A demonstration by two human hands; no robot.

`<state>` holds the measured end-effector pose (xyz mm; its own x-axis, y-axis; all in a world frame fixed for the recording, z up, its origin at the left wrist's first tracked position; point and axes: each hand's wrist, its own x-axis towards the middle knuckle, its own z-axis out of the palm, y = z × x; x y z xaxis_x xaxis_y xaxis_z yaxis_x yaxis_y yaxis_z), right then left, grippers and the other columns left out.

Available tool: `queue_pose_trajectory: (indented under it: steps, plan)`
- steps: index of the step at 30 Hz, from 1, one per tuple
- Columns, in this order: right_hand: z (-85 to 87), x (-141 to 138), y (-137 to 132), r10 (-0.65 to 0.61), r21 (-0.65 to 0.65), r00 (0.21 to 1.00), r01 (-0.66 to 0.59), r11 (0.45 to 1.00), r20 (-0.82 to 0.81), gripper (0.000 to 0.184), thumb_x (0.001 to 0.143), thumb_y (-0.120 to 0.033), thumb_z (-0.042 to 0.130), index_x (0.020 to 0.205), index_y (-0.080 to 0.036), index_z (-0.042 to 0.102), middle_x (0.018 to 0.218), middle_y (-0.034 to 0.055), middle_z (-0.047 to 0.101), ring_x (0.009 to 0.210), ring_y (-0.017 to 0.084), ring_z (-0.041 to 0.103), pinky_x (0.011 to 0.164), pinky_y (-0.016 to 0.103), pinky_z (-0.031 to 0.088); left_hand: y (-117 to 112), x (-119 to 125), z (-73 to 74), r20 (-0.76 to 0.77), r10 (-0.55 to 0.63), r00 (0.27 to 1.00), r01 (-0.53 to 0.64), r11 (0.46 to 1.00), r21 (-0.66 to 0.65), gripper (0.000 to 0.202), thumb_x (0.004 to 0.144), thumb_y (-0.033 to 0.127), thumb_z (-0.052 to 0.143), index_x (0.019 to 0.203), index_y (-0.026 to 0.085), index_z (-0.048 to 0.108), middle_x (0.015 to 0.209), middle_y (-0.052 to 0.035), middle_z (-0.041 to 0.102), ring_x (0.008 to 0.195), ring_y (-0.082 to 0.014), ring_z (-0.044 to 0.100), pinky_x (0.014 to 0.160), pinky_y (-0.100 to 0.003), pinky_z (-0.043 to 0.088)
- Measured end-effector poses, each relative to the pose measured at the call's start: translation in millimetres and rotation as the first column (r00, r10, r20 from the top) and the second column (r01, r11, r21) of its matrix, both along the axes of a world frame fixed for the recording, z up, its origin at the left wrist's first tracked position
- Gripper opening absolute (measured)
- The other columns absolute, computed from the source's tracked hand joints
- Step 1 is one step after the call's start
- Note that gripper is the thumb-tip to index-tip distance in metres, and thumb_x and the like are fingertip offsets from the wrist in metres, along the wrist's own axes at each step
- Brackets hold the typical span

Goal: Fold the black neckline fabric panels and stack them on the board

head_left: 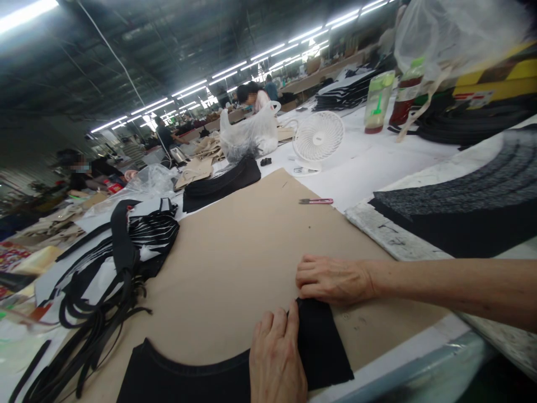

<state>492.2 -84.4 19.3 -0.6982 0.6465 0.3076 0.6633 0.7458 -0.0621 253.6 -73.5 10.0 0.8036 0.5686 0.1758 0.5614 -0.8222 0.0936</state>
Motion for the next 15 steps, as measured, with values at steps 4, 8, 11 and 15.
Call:
queue_pose_trajectory:
  steps: [4,8,11,15]
  plan:
    - [2.3,0.0,-3.1,-0.027,-0.038,0.999,0.026,0.999,-0.036,0.016,0.088,-0.011,0.046,0.095,-0.019,0.058,0.089,0.0056,0.061,0.082,0.019,0.052,0.076,0.034,0.035,-0.6,1.0,-0.3,0.008,-0.003,1.0,0.003,1.0,0.01,0.063,0.076,-0.002,0.044,0.135,0.019,0.051,0.1,-0.006,0.06,0.091,-0.0218,0.049,0.087,-0.035,0.039]
    - [10.5,-2.9,-7.2,-0.085,-0.129,0.993,0.074,0.989,-0.081,0.027,0.079,-0.01,0.052,0.104,-0.018,0.057,0.093,0.0063,0.061,0.085,0.02,0.052,0.08,0.035,0.036,-0.4,0.9,-3.5,0.011,-0.007,1.0,0.007,0.999,0.041,0.064,0.075,-0.002,0.045,0.135,0.018,0.05,0.101,-0.0061,0.059,0.091,-0.0222,0.048,0.086,-0.036,0.039]
    - [13.9,-5.3,-7.2,-0.102,-0.146,0.991,0.09,0.985,-0.082,0.025,0.079,-0.012,0.054,0.103,-0.018,0.058,0.091,0.0054,0.061,0.084,0.02,0.052,0.079,0.034,0.036,0.2,0.8,-5.2,0.021,-0.017,1.0,0.016,0.998,0.062,0.066,0.074,-0.003,0.043,0.136,0.018,0.049,0.098,-0.0059,0.059,0.089,-0.0219,0.048,0.083,-0.036,0.039]
    - [10.1,-5.3,-2.4,-0.083,-0.136,0.995,0.076,0.988,-0.053,0.019,0.081,-0.01,0.055,0.097,-0.02,0.058,0.089,0.0043,0.061,0.083,0.02,0.052,0.075,0.034,0.035,0.3,0.7,-5.4,0.023,-0.026,0.999,0.025,0.998,0.06,0.067,0.074,-0.004,0.043,0.137,0.019,0.047,0.095,-0.005,0.059,0.086,-0.0212,0.049,0.081,-0.035,0.039]
